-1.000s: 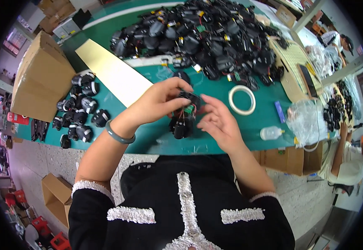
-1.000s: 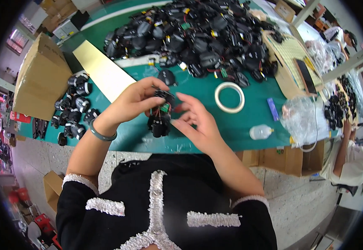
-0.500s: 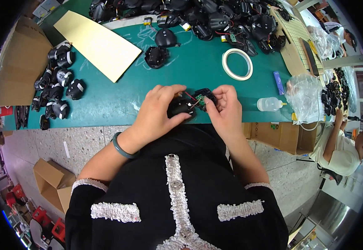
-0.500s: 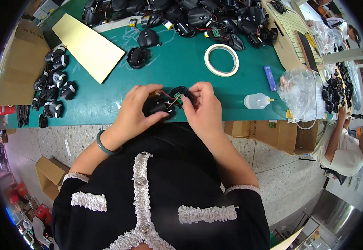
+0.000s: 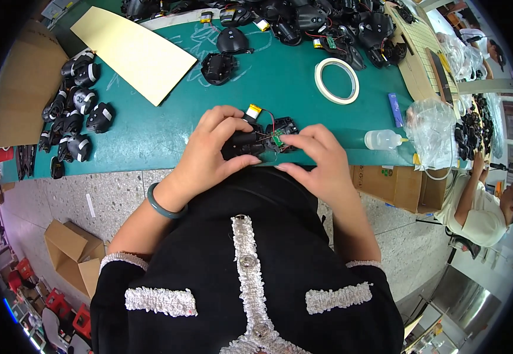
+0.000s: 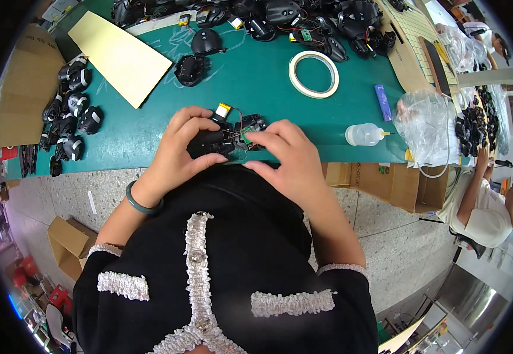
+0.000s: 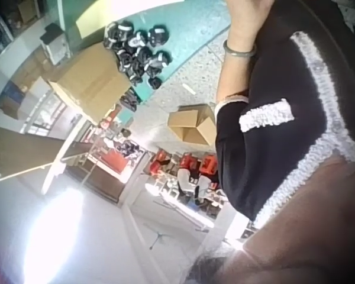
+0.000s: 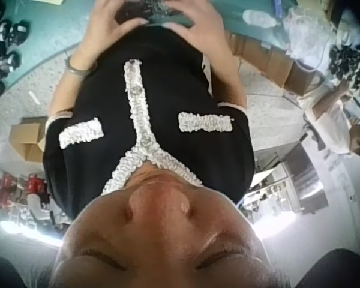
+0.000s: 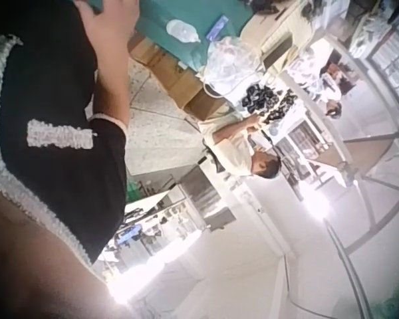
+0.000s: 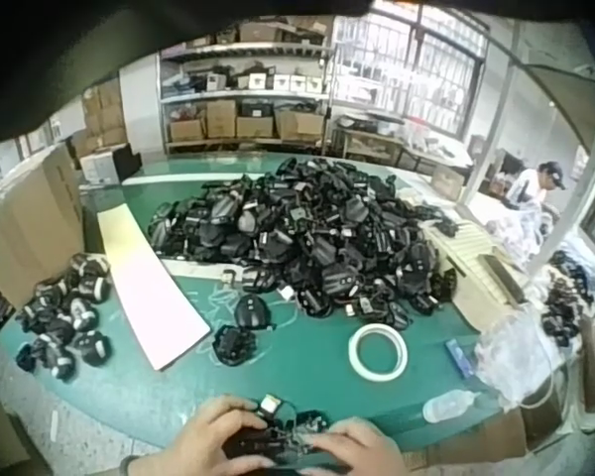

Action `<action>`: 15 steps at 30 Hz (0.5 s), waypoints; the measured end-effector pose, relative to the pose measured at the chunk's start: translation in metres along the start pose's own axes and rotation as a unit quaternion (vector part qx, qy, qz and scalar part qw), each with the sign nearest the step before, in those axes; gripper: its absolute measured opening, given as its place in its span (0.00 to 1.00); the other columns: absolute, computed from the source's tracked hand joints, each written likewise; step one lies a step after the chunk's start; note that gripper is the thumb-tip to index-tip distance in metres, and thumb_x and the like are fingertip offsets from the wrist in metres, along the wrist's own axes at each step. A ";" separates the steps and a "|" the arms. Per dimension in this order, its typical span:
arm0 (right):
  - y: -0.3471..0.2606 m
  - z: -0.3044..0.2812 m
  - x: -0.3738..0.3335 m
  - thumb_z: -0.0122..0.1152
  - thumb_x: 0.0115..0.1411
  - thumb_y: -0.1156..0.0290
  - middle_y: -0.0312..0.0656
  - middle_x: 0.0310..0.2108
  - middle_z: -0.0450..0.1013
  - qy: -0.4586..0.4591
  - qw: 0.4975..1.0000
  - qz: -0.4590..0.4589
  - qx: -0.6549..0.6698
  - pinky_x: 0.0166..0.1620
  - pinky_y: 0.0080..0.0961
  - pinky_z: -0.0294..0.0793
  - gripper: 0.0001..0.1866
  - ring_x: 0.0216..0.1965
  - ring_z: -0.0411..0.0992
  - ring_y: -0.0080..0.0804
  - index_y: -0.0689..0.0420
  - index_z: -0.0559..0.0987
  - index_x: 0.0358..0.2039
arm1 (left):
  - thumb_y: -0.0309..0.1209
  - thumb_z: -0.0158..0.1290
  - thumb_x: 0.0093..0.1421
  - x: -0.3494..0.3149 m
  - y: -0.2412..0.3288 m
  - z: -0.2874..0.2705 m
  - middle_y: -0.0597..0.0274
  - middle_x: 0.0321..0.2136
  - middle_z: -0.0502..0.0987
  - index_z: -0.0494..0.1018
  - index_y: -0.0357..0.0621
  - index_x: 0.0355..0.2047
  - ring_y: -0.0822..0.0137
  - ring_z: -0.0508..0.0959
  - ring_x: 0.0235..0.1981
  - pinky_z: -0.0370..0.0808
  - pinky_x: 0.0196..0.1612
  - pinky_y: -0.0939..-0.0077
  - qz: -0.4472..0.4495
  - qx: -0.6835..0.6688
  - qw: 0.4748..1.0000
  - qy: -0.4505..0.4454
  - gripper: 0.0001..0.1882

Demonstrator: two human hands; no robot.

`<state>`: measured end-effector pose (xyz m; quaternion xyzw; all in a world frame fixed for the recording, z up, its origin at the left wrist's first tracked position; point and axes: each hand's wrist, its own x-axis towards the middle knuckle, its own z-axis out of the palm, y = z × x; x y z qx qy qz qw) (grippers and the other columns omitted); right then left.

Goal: The person assembles computer mice by connecting internal wires to internal circuitry, applying glue from a bottle to parts, and fitting mouse casings together by hand.

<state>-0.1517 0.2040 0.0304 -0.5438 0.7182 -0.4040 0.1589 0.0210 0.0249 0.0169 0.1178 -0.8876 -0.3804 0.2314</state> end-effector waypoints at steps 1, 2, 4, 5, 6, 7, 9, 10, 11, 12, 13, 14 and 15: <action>0.003 0.004 0.000 0.76 0.44 0.73 0.38 0.37 0.71 0.001 0.998 -0.029 -0.048 0.37 0.28 0.73 0.19 0.35 0.72 0.35 0.52 0.82 0.40 | 0.29 0.71 0.43 0.000 0.001 0.000 0.54 0.47 0.72 0.74 0.41 0.41 0.51 0.75 0.46 0.75 0.48 0.64 0.006 0.014 1.000 -0.012 0.24; 0.006 0.008 0.001 0.76 0.44 0.74 0.38 0.36 0.71 0.000 0.994 -0.059 -0.096 0.35 0.27 0.72 0.17 0.34 0.72 0.33 0.53 0.83 0.38 | 0.29 0.71 0.43 0.000 0.001 -0.001 0.54 0.47 0.72 0.74 0.41 0.41 0.51 0.75 0.46 0.75 0.48 0.64 0.006 0.014 1.000 -0.011 0.24; 0.008 0.011 0.001 0.75 0.45 0.73 0.38 0.36 0.71 0.009 0.995 -0.050 -0.089 0.35 0.28 0.72 0.13 0.33 0.72 0.35 0.54 0.83 0.33 | 0.29 0.71 0.43 -0.001 0.000 -0.003 0.54 0.46 0.73 0.75 0.42 0.42 0.52 0.74 0.47 0.75 0.49 0.63 0.003 0.000 1.000 -0.019 0.25; 0.008 0.011 0.000 0.75 0.46 0.73 0.38 0.35 0.71 0.000 0.998 -0.032 -0.058 0.35 0.28 0.72 0.12 0.33 0.72 0.35 0.55 0.82 0.32 | 0.29 0.71 0.43 -0.002 -0.001 -0.003 0.54 0.46 0.73 0.75 0.42 0.42 0.52 0.74 0.47 0.75 0.49 0.63 0.001 0.000 1.000 -0.017 0.25; 0.008 0.010 0.000 0.75 0.46 0.73 0.38 0.35 0.71 -0.009 0.999 -0.014 -0.027 0.35 0.28 0.73 0.12 0.33 0.72 0.34 0.55 0.82 0.32 | 0.29 0.71 0.43 -0.003 -0.001 -0.004 0.55 0.46 0.74 0.75 0.42 0.43 0.52 0.74 0.48 0.75 0.49 0.64 -0.002 -0.007 1.000 -0.021 0.25; 0.008 0.009 -0.001 0.75 0.46 0.73 0.38 0.35 0.71 -0.010 0.999 -0.015 -0.027 0.35 0.28 0.73 0.12 0.33 0.72 0.34 0.55 0.82 0.32 | 0.28 0.71 0.43 -0.004 -0.001 -0.004 0.55 0.46 0.75 0.75 0.42 0.43 0.52 0.74 0.48 0.74 0.50 0.64 -0.005 -0.014 1.000 -0.024 0.25; 0.007 0.008 -0.002 0.73 0.48 0.71 0.38 0.33 0.71 -0.040 0.998 0.038 0.027 0.35 0.32 0.73 0.10 0.34 0.73 0.37 0.54 0.80 0.30 | 0.28 0.70 0.43 -0.004 -0.002 -0.004 0.55 0.46 0.75 0.75 0.42 0.43 0.52 0.74 0.48 0.74 0.50 0.64 -0.005 -0.018 1.000 -0.023 0.25; 0.004 0.007 0.000 0.73 0.48 0.71 0.38 0.33 0.71 -0.041 0.998 0.038 0.027 0.35 0.32 0.73 0.10 0.34 0.73 0.37 0.54 0.80 0.30 | 0.27 0.70 0.44 -0.004 -0.003 -0.003 0.55 0.46 0.75 0.76 0.42 0.43 0.52 0.74 0.48 0.74 0.51 0.64 -0.004 -0.023 0.999 -0.024 0.25; -0.002 0.004 0.003 0.74 0.48 0.71 0.38 0.34 0.71 -0.045 0.998 0.041 0.018 0.35 0.31 0.74 0.10 0.34 0.74 0.37 0.54 0.80 0.30 | 0.27 0.70 0.44 -0.004 -0.003 -0.003 0.55 0.46 0.75 0.76 0.42 0.43 0.52 0.74 0.48 0.74 0.51 0.64 -0.004 -0.024 0.999 -0.024 0.25; -0.005 0.004 0.004 0.74 0.48 0.70 0.38 0.34 0.72 -0.049 0.998 0.045 0.009 0.35 0.31 0.74 0.10 0.34 0.74 0.37 0.54 0.80 0.30 | 0.27 0.70 0.43 -0.004 -0.004 -0.003 0.55 0.46 0.75 0.76 0.42 0.43 0.52 0.74 0.49 0.74 0.51 0.64 -0.001 -0.024 0.999 -0.024 0.25; -0.004 0.006 0.004 0.74 0.48 0.70 0.38 0.34 0.72 -0.049 0.998 0.046 0.009 0.35 0.31 0.74 0.10 0.34 0.74 0.37 0.54 0.80 0.30 | 0.27 0.70 0.43 -0.004 -0.005 -0.003 0.55 0.46 0.75 0.76 0.42 0.44 0.52 0.74 0.49 0.74 0.51 0.64 0.002 -0.024 0.999 -0.024 0.25; -0.001 0.010 0.003 0.73 0.49 0.71 0.38 0.34 0.72 -0.045 0.998 0.026 -0.018 0.34 0.29 0.74 0.09 0.33 0.74 0.36 0.55 0.80 0.30 | 0.27 0.70 0.43 -0.004 -0.005 -0.003 0.55 0.46 0.75 0.76 0.42 0.44 0.52 0.74 0.49 0.74 0.51 0.64 0.002 -0.024 0.999 -0.024 0.25; 0.001 0.012 0.002 0.73 0.50 0.72 0.38 0.34 0.73 -0.041 0.998 0.007 -0.045 0.34 0.27 0.74 0.09 0.32 0.74 0.34 0.56 0.81 0.31 | 0.27 0.70 0.44 -0.004 -0.006 -0.003 0.55 0.47 0.75 0.76 0.42 0.44 0.52 0.74 0.49 0.73 0.51 0.63 0.002 -0.023 0.999 -0.024 0.25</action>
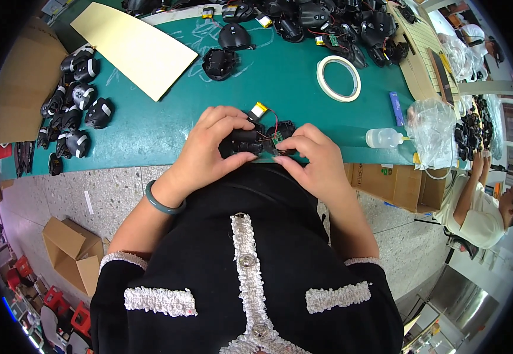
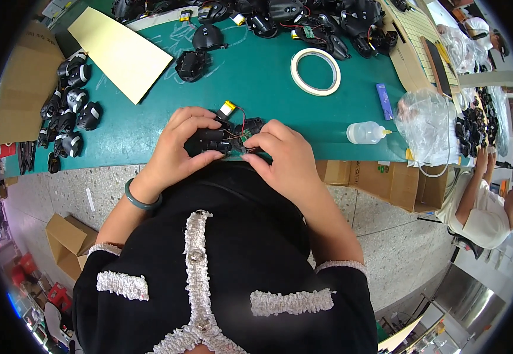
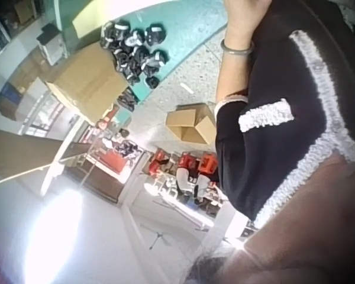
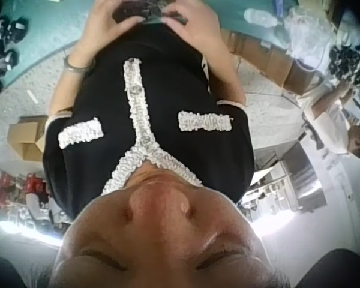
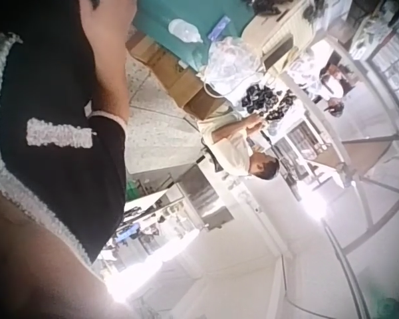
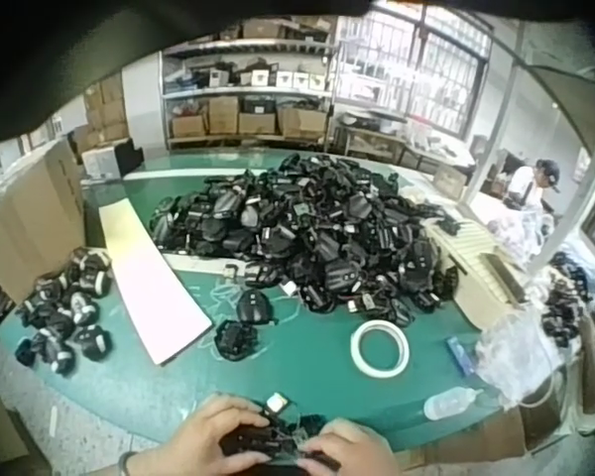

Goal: The person assembles computer mice by connecting internal wires to internal circuitry, applying glue from a bottle to parts, and fitting mouse casings together by hand.

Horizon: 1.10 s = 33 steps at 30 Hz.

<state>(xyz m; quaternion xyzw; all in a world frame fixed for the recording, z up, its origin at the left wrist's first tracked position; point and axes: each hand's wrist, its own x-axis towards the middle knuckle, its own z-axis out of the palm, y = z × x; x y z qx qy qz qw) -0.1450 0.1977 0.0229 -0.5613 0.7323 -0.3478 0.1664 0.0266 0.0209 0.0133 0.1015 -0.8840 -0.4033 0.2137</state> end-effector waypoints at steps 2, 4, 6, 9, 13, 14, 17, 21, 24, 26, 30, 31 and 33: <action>0.000 0.001 -0.002 0.72 0.51 0.73 0.38 0.34 0.73 0.003 0.997 0.028 0.067 0.33 0.25 0.73 0.09 0.31 0.74 0.32 0.57 0.81 0.32 | 0.26 0.69 0.44 0.000 0.000 0.001 0.55 0.47 0.74 0.76 0.42 0.44 0.52 0.73 0.49 0.73 0.52 0.63 0.000 0.001 1.000 0.001 0.25; 0.002 0.001 -0.003 0.71 0.51 0.74 0.37 0.34 0.74 0.006 0.990 0.055 0.133 0.33 0.23 0.73 0.08 0.30 0.73 0.29 0.57 0.81 0.33 | 0.25 0.68 0.45 0.001 0.001 0.002 0.54 0.48 0.74 0.75 0.42 0.45 0.52 0.73 0.50 0.73 0.52 0.63 0.002 0.025 0.999 0.039 0.25; 0.006 0.002 -0.004 0.69 0.52 0.81 0.37 0.34 0.73 0.018 0.981 0.058 0.186 0.32 0.18 0.69 0.08 0.29 0.69 0.20 0.60 0.82 0.33 | 0.25 0.68 0.45 0.001 0.000 0.002 0.54 0.49 0.73 0.75 0.42 0.45 0.52 0.73 0.50 0.73 0.52 0.63 0.002 0.026 0.999 0.038 0.24; 0.002 -0.003 -0.001 0.67 0.53 0.82 0.37 0.34 0.73 0.035 0.987 0.051 0.147 0.32 0.17 0.68 0.08 0.28 0.67 0.20 0.61 0.81 0.35 | 0.25 0.67 0.46 0.001 -0.002 0.001 0.54 0.49 0.73 0.75 0.43 0.46 0.51 0.72 0.50 0.72 0.52 0.62 0.002 0.030 0.999 0.034 0.25; 0.014 -0.007 0.003 0.66 0.54 0.80 0.38 0.35 0.73 0.093 0.988 0.036 0.120 0.30 0.20 0.71 0.11 0.27 0.70 0.23 0.58 0.81 0.39 | 0.27 0.68 0.44 0.002 0.004 0.000 0.55 0.49 0.72 0.74 0.44 0.47 0.51 0.71 0.51 0.68 0.54 0.60 0.008 0.076 0.996 0.047 0.27; 0.015 -0.009 0.005 0.65 0.54 0.81 0.39 0.36 0.73 0.093 0.988 0.046 0.112 0.29 0.20 0.71 0.13 0.27 0.70 0.24 0.58 0.81 0.41 | 0.27 0.68 0.44 0.002 0.006 0.000 0.55 0.49 0.72 0.74 0.44 0.47 0.51 0.71 0.51 0.68 0.54 0.60 0.009 0.076 0.996 0.046 0.27; 0.015 -0.009 0.006 0.63 0.55 0.82 0.40 0.36 0.74 0.090 0.989 0.047 0.103 0.28 0.20 0.70 0.15 0.25 0.70 0.24 0.57 0.80 0.44 | 0.28 0.69 0.43 0.001 0.008 0.000 0.56 0.50 0.72 0.74 0.46 0.47 0.52 0.71 0.52 0.66 0.55 0.59 0.020 0.095 0.994 0.043 0.28; 0.013 -0.009 0.005 0.64 0.57 0.79 0.40 0.30 0.76 0.028 0.987 0.090 0.128 0.28 0.20 0.70 0.13 0.21 0.69 0.24 0.58 0.80 0.43 | 0.28 0.69 0.44 0.000 0.005 0.003 0.56 0.50 0.72 0.73 0.45 0.47 0.53 0.71 0.53 0.67 0.55 0.60 0.001 0.094 0.995 0.027 0.28; 0.016 -0.006 0.011 0.64 0.58 0.78 0.40 0.28 0.76 0.060 0.984 0.096 0.135 0.27 0.20 0.70 0.11 0.20 0.69 0.23 0.58 0.80 0.43 | 0.26 0.68 0.44 0.001 0.004 0.003 0.56 0.50 0.73 0.73 0.43 0.47 0.52 0.72 0.52 0.70 0.53 0.61 -0.003 0.059 0.998 0.027 0.28; 0.019 -0.004 0.028 0.67 0.57 0.71 0.41 0.27 0.77 0.088 0.985 0.090 0.120 0.28 0.24 0.72 0.12 0.23 0.73 0.28 0.57 0.80 0.42 | 0.25 0.68 0.44 0.001 0.003 0.003 0.55 0.49 0.73 0.73 0.43 0.47 0.51 0.73 0.51 0.71 0.52 0.62 -0.006 0.033 0.999 0.029 0.28; 0.006 0.004 0.063 0.69 0.56 0.66 0.42 0.30 0.77 0.033 0.996 0.077 0.034 0.33 0.30 0.74 0.14 0.29 0.76 0.36 0.57 0.80 0.41 | 0.23 0.69 0.43 0.002 0.001 0.004 0.54 0.49 0.74 0.73 0.42 0.46 0.51 0.74 0.50 0.74 0.51 0.63 0.000 0.019 0.999 0.036 0.28; 0.003 0.006 0.069 0.70 0.54 0.65 0.43 0.31 0.76 0.006 0.998 0.056 -0.024 0.35 0.33 0.74 0.14 0.32 0.76 0.39 0.57 0.80 0.39 | 0.23 0.69 0.42 0.002 0.001 0.004 0.54 0.49 0.74 0.73 0.42 0.45 0.51 0.74 0.50 0.74 0.51 0.63 -0.002 0.017 0.999 0.036 0.28; 0.003 0.006 0.079 0.71 0.53 0.64 0.43 0.33 0.76 -0.023 0.996 0.030 -0.081 0.37 0.35 0.74 0.15 0.35 0.76 0.42 0.57 0.80 0.37 | 0.23 0.69 0.42 0.001 0.000 0.004 0.54 0.49 0.74 0.73 0.42 0.44 0.51 0.74 0.50 0.74 0.52 0.63 0.001 0.017 0.999 0.037 0.27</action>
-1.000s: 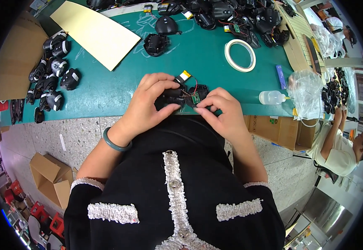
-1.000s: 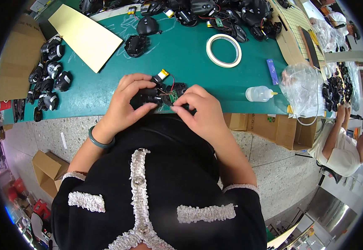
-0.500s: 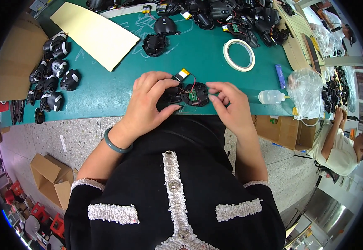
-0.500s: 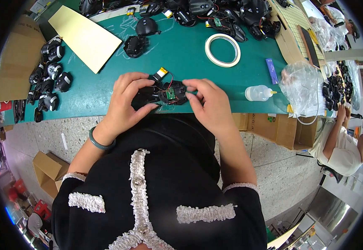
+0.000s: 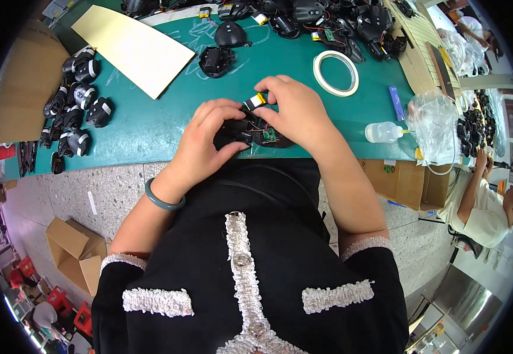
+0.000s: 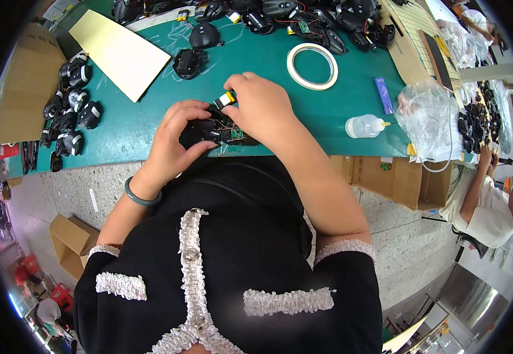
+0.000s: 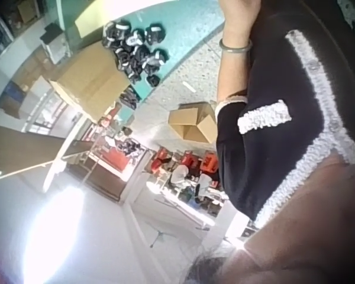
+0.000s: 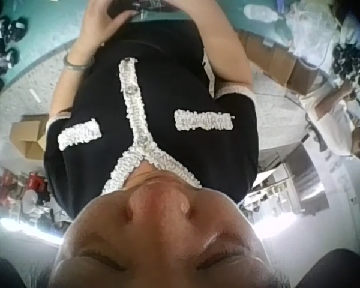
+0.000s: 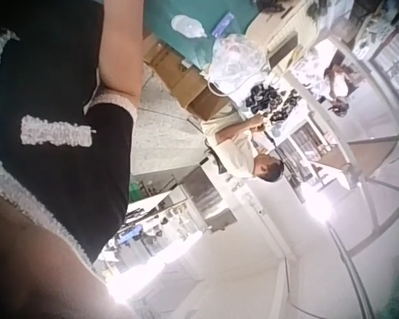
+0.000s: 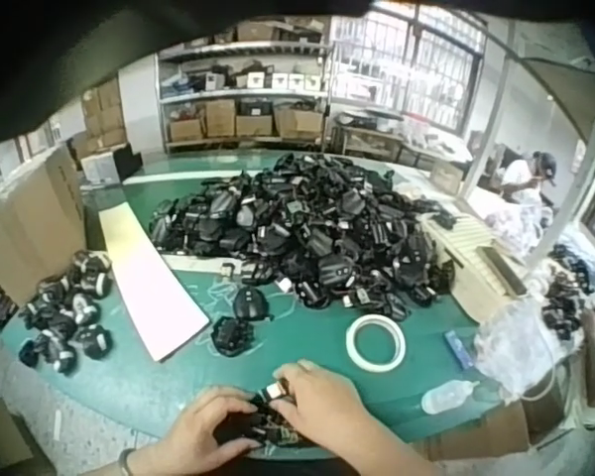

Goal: The person assembles computer mice by connecting internal wires to internal circuitry, applying glue from a bottle to parts, and fitting mouse casings together by hand.

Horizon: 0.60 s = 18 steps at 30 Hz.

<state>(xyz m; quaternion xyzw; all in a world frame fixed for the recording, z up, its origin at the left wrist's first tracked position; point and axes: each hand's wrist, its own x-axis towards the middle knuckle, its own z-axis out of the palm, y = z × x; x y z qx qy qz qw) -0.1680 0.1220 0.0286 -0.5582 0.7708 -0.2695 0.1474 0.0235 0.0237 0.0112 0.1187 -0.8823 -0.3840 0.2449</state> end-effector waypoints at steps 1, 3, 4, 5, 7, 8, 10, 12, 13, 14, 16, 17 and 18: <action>0.001 -0.003 0.004 0.71 0.52 0.66 0.43 0.35 0.76 -0.030 1.000 -0.002 -0.006 0.38 0.37 0.74 0.14 0.35 0.76 0.43 0.57 0.79 0.37 | 0.23 0.69 0.42 0.000 0.000 0.000 0.54 0.49 0.74 0.73 0.42 0.44 0.51 0.74 0.50 0.74 0.52 0.63 0.004 -0.002 1.000 -0.001 0.26; 0.006 -0.005 0.007 0.72 0.51 0.67 0.43 0.36 0.76 -0.062 0.998 -0.008 -0.012 0.38 0.38 0.74 0.14 0.36 0.76 0.43 0.56 0.78 0.36 | 0.22 0.69 0.42 -0.001 -0.001 0.000 0.54 0.49 0.74 0.73 0.42 0.43 0.51 0.74 0.50 0.74 0.52 0.63 0.005 0.002 1.000 0.001 0.26; 0.010 -0.006 0.007 0.71 0.51 0.70 0.40 0.33 0.74 -0.057 0.998 -0.008 0.017 0.35 0.30 0.73 0.14 0.31 0.73 0.34 0.57 0.77 0.36 | 0.22 0.69 0.43 -0.001 -0.001 -0.001 0.54 0.49 0.75 0.73 0.42 0.43 0.51 0.74 0.50 0.74 0.52 0.63 0.008 0.004 1.000 0.001 0.26; 0.015 -0.007 0.006 0.71 0.52 0.73 0.36 0.30 0.73 -0.051 0.998 -0.006 0.046 0.33 0.22 0.72 0.13 0.26 0.70 0.24 0.58 0.76 0.36 | 0.22 0.69 0.43 -0.001 -0.001 0.000 0.54 0.49 0.75 0.73 0.42 0.43 0.51 0.74 0.50 0.74 0.52 0.63 0.008 0.004 1.000 0.002 0.26; 0.028 -0.004 -0.003 0.70 0.54 0.75 0.34 0.31 0.73 -0.044 0.977 0.038 0.205 0.33 0.19 0.71 0.12 0.27 0.69 0.20 0.59 0.76 0.37 | 0.22 0.69 0.43 -0.001 0.001 -0.001 0.54 0.49 0.74 0.73 0.42 0.42 0.51 0.74 0.50 0.74 0.51 0.63 0.000 0.003 1.000 -0.003 0.25; 0.029 -0.005 -0.009 0.69 0.56 0.76 0.32 0.31 0.73 -0.037 0.930 0.083 0.357 0.33 0.16 0.70 0.11 0.28 0.68 0.15 0.59 0.76 0.38 | 0.22 0.69 0.43 -0.001 0.000 -0.001 0.54 0.49 0.74 0.73 0.42 0.42 0.51 0.74 0.50 0.74 0.51 0.63 -0.001 -0.001 1.000 -0.002 0.25; 0.029 -0.012 -0.024 0.65 0.60 0.78 0.31 0.33 0.73 -0.026 0.915 0.081 0.394 0.33 0.12 0.68 0.10 0.30 0.67 0.10 0.61 0.77 0.42 | 0.22 0.68 0.43 -0.002 -0.002 -0.002 0.55 0.49 0.74 0.74 0.42 0.41 0.51 0.74 0.50 0.74 0.51 0.63 0.011 0.004 1.000 -0.003 0.24; 0.032 -0.015 -0.035 0.64 0.60 0.79 0.32 0.33 0.73 -0.003 0.875 0.098 0.475 0.34 0.13 0.70 0.13 0.30 0.68 0.13 0.61 0.77 0.46 | 0.22 0.69 0.42 -0.002 -0.001 -0.001 0.55 0.49 0.74 0.74 0.43 0.41 0.52 0.73 0.50 0.73 0.52 0.63 -0.002 -0.002 1.000 -0.005 0.24; 0.037 -0.014 -0.040 0.62 0.61 0.79 0.33 0.34 0.75 -0.006 0.871 0.092 0.482 0.36 0.13 0.71 0.13 0.32 0.71 0.15 0.61 0.77 0.47 | 0.23 0.70 0.41 -0.003 -0.001 -0.001 0.55 0.49 0.74 0.74 0.43 0.41 0.52 0.73 0.51 0.71 0.53 0.63 -0.016 -0.009 1.000 -0.005 0.25; 0.038 -0.014 -0.041 0.62 0.61 0.79 0.33 0.34 0.75 -0.004 0.871 0.093 0.482 0.36 0.13 0.71 0.13 0.32 0.71 0.15 0.61 0.77 0.47 | 0.23 0.70 0.41 -0.001 0.000 -0.001 0.55 0.49 0.74 0.74 0.43 0.41 0.52 0.73 0.51 0.71 0.53 0.63 -0.014 -0.010 1.000 -0.006 0.25; 0.036 -0.012 -0.042 0.63 0.60 0.79 0.36 0.36 0.77 0.019 0.853 0.102 0.511 0.37 0.13 0.72 0.14 0.35 0.74 0.17 0.61 0.78 0.48 | 0.28 0.71 0.42 0.002 0.003 -0.003 0.56 0.48 0.74 0.75 0.44 0.42 0.54 0.72 0.51 0.67 0.55 0.62 0.003 0.052 0.998 -0.019 0.26; 0.035 -0.010 -0.040 0.63 0.60 0.79 0.36 0.36 0.77 0.020 0.853 0.103 0.512 0.37 0.13 0.72 0.14 0.35 0.74 0.17 0.61 0.78 0.48 | 0.28 0.71 0.42 0.006 0.005 -0.003 0.56 0.48 0.74 0.75 0.44 0.42 0.54 0.72 0.51 0.67 0.55 0.62 0.003 0.052 0.998 -0.021 0.26; 0.032 -0.008 -0.033 0.65 0.59 0.79 0.36 0.37 0.77 0.014 0.857 0.058 0.511 0.37 0.13 0.71 0.16 0.36 0.75 0.18 0.61 0.78 0.48 | 0.31 0.70 0.43 0.012 0.009 -0.002 0.57 0.47 0.74 0.75 0.44 0.43 0.54 0.72 0.51 0.65 0.55 0.62 0.011 0.054 0.998 -0.006 0.25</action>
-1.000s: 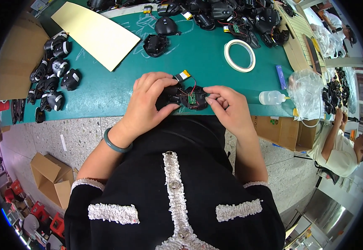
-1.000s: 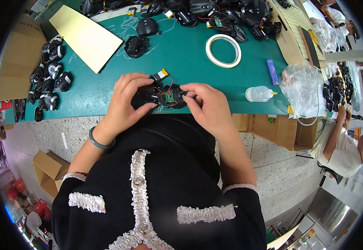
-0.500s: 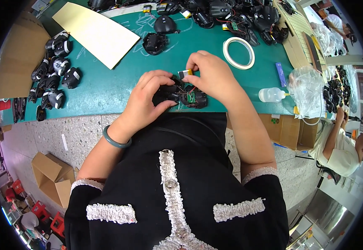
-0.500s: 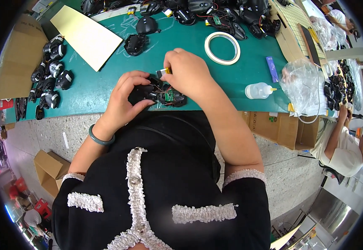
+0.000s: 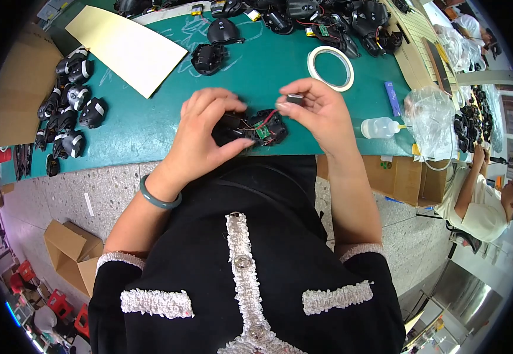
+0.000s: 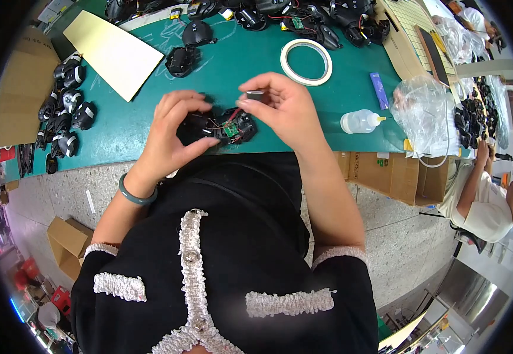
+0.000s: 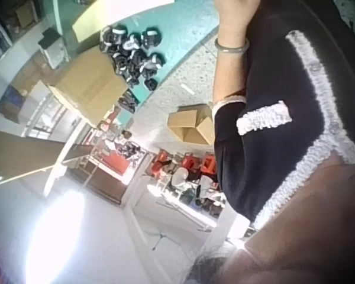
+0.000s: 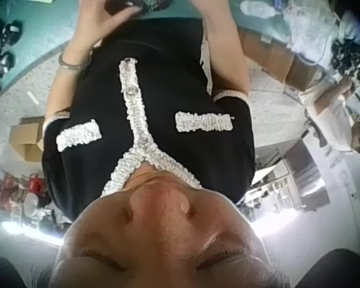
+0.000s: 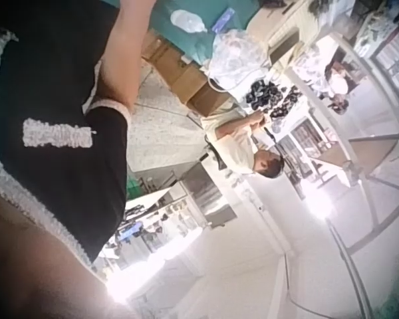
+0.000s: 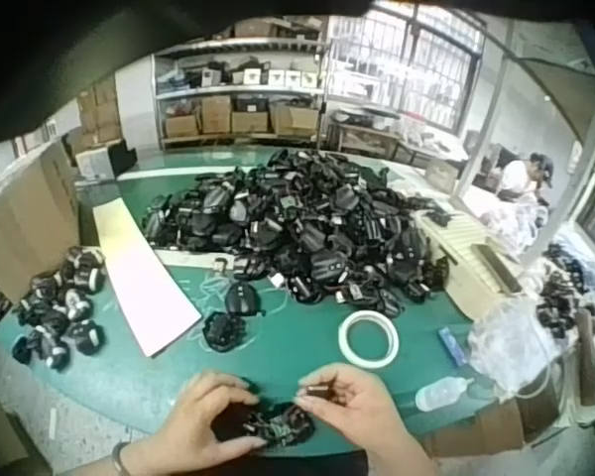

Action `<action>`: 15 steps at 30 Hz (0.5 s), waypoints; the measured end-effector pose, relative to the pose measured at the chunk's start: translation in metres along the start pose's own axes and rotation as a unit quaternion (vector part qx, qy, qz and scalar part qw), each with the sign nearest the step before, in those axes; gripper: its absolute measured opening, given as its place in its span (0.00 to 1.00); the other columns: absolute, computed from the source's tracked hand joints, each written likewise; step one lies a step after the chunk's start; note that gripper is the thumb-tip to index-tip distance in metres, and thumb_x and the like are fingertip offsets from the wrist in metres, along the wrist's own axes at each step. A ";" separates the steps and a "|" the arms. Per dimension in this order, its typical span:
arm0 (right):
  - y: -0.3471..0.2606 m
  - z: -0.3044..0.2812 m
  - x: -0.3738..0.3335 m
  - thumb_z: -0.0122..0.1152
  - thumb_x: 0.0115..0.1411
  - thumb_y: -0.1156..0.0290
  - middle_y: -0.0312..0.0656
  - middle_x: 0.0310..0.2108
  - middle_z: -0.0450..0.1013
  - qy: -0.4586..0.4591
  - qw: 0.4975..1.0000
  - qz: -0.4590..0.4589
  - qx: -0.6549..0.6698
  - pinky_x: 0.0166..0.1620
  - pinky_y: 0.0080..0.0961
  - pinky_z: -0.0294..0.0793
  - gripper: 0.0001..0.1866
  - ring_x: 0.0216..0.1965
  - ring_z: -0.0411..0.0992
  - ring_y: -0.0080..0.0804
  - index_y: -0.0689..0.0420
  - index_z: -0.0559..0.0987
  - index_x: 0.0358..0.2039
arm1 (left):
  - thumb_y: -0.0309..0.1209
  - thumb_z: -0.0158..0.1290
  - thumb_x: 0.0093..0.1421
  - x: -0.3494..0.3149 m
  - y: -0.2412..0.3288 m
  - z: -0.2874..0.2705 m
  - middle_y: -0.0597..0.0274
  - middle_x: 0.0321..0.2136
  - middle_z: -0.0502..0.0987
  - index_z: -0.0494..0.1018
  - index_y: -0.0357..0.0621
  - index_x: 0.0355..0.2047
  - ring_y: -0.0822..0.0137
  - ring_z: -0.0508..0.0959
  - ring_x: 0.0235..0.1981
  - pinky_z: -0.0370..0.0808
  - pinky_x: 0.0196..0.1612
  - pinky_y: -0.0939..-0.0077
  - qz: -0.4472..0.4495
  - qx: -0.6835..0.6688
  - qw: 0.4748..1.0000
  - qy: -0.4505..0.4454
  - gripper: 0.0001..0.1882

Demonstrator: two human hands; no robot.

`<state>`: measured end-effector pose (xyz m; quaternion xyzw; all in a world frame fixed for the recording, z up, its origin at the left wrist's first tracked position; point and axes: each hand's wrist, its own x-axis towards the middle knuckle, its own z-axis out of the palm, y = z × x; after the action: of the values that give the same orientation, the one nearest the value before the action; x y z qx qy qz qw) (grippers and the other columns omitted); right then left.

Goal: The person assembles computer mice by connecting internal wires to internal circuitry, applying glue from a bottle to parts, and fitting mouse casings together by hand.

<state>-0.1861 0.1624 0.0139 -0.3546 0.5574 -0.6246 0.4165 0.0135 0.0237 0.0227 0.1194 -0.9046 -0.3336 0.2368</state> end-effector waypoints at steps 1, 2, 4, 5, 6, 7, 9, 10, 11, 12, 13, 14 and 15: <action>-0.001 0.005 0.004 0.66 0.58 0.79 0.37 0.37 0.78 -0.029 0.999 -0.036 -0.002 0.37 0.13 0.71 0.17 0.36 0.76 0.19 0.61 0.78 0.48 | 0.34 0.70 0.44 0.006 0.002 0.003 0.57 0.47 0.74 0.76 0.44 0.43 0.55 0.72 0.51 0.64 0.55 0.62 0.007 0.003 1.000 0.015 0.25; -0.006 0.012 0.008 0.66 0.58 0.79 0.37 0.37 0.78 -0.031 0.999 -0.036 -0.002 0.37 0.13 0.71 0.17 0.36 0.76 0.19 0.61 0.78 0.48 | 0.34 0.70 0.44 0.010 0.002 0.006 0.57 0.47 0.74 0.76 0.44 0.43 0.55 0.72 0.51 0.64 0.55 0.62 0.006 0.004 1.000 0.016 0.25; -0.017 0.025 0.014 0.70 0.55 0.76 0.35 0.36 0.79 -0.059 0.984 -0.078 -0.152 0.34 0.15 0.72 0.18 0.31 0.74 0.17 0.58 0.80 0.47 | 0.36 0.67 0.48 0.020 0.000 0.015 0.59 0.44 0.76 0.78 0.43 0.41 0.55 0.73 0.49 0.66 0.52 0.60 0.009 0.012 1.000 -0.004 0.21; -0.016 0.028 0.014 0.73 0.52 0.73 0.34 0.36 0.78 -0.038 0.985 -0.073 -0.152 0.35 0.18 0.72 0.19 0.33 0.74 0.20 0.54 0.81 0.46 | 0.34 0.66 0.50 0.023 -0.003 0.020 0.59 0.36 0.77 0.81 0.43 0.35 0.56 0.75 0.44 0.68 0.48 0.60 -0.017 -0.014 1.000 0.010 0.13; -0.017 0.029 0.013 0.73 0.52 0.73 0.34 0.36 0.78 -0.040 0.985 -0.074 -0.153 0.35 0.18 0.72 0.19 0.33 0.74 0.20 0.54 0.81 0.46 | 0.34 0.66 0.50 0.024 -0.008 0.022 0.59 0.36 0.77 0.81 0.43 0.35 0.56 0.75 0.44 0.68 0.48 0.60 -0.018 -0.013 1.000 0.012 0.13; -0.021 0.029 0.011 0.74 0.50 0.72 0.33 0.36 0.78 0.023 0.966 -0.132 -0.221 0.36 0.19 0.72 0.19 0.34 0.74 0.22 0.54 0.82 0.44 | 0.33 0.66 0.50 0.025 -0.013 0.024 0.60 0.33 0.77 0.81 0.44 0.32 0.56 0.75 0.41 0.69 0.46 0.60 -0.031 -0.027 0.999 0.012 0.11; -0.025 0.022 0.000 0.77 0.45 0.69 0.35 0.39 0.75 0.063 0.930 -0.175 -0.317 0.38 0.26 0.73 0.19 0.37 0.74 0.31 0.53 0.82 0.39 | 0.31 0.65 0.51 0.022 -0.016 0.024 0.60 0.26 0.75 0.81 0.44 0.27 0.56 0.74 0.36 0.71 0.40 0.62 -0.031 -0.055 0.998 0.026 0.06; -0.022 0.018 -0.008 0.77 0.45 0.69 0.35 0.39 0.75 0.059 0.931 -0.174 -0.316 0.38 0.26 0.73 0.19 0.37 0.74 0.31 0.53 0.82 0.39 | 0.31 0.65 0.51 0.021 -0.017 0.024 0.60 0.26 0.75 0.81 0.44 0.27 0.56 0.74 0.36 0.71 0.40 0.62 -0.035 -0.054 0.998 0.028 0.06; -0.020 0.015 -0.017 0.77 0.44 0.68 0.36 0.39 0.74 -0.009 0.920 -0.164 -0.355 0.38 0.29 0.73 0.19 0.36 0.74 0.34 0.53 0.81 0.38 | 0.30 0.65 0.52 0.020 -0.016 0.024 0.60 0.29 0.77 0.81 0.43 0.29 0.56 0.75 0.37 0.70 0.43 0.64 -0.046 -0.047 0.998 0.015 0.06; -0.018 0.016 -0.025 0.77 0.43 0.67 0.37 0.38 0.73 -0.077 0.904 -0.153 -0.392 0.38 0.31 0.73 0.20 0.36 0.73 0.37 0.53 0.81 0.38 | 0.29 0.65 0.52 0.020 -0.015 0.023 0.60 0.33 0.78 0.81 0.42 0.30 0.56 0.75 0.39 0.70 0.46 0.65 -0.057 -0.041 0.998 0.002 0.06; -0.015 0.023 -0.032 0.77 0.42 0.67 0.38 0.35 0.72 -0.068 0.875 -0.172 -0.448 0.39 0.35 0.73 0.19 0.36 0.73 0.41 0.52 0.81 0.36 | 0.29 0.65 0.52 0.019 -0.014 0.024 0.60 0.33 0.78 0.81 0.42 0.30 0.56 0.75 0.39 0.70 0.46 0.65 -0.058 -0.042 0.997 0.001 0.06; -0.010 0.027 -0.035 0.77 0.42 0.67 0.38 0.35 0.72 -0.067 0.874 -0.171 -0.449 0.39 0.35 0.73 0.19 0.36 0.73 0.41 0.52 0.81 0.36 | 0.29 0.66 0.51 0.021 -0.012 0.024 0.59 0.33 0.78 0.80 0.42 0.30 0.56 0.75 0.40 0.70 0.46 0.65 -0.046 -0.028 0.998 0.014 0.08; -0.001 0.030 -0.039 0.76 0.42 0.67 0.38 0.34 0.71 -0.053 0.863 -0.170 -0.472 0.40 0.35 0.73 0.18 0.36 0.72 0.41 0.52 0.81 0.35 | 0.30 0.67 0.50 0.022 -0.010 0.024 0.59 0.34 0.77 0.80 0.42 0.30 0.56 0.74 0.41 0.70 0.46 0.65 -0.033 -0.014 0.999 0.026 0.09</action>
<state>-0.1431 0.1856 0.0197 -0.6305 0.6938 -0.3284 0.1154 -0.0168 0.0209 0.0077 0.1548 -0.8888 -0.3509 0.2508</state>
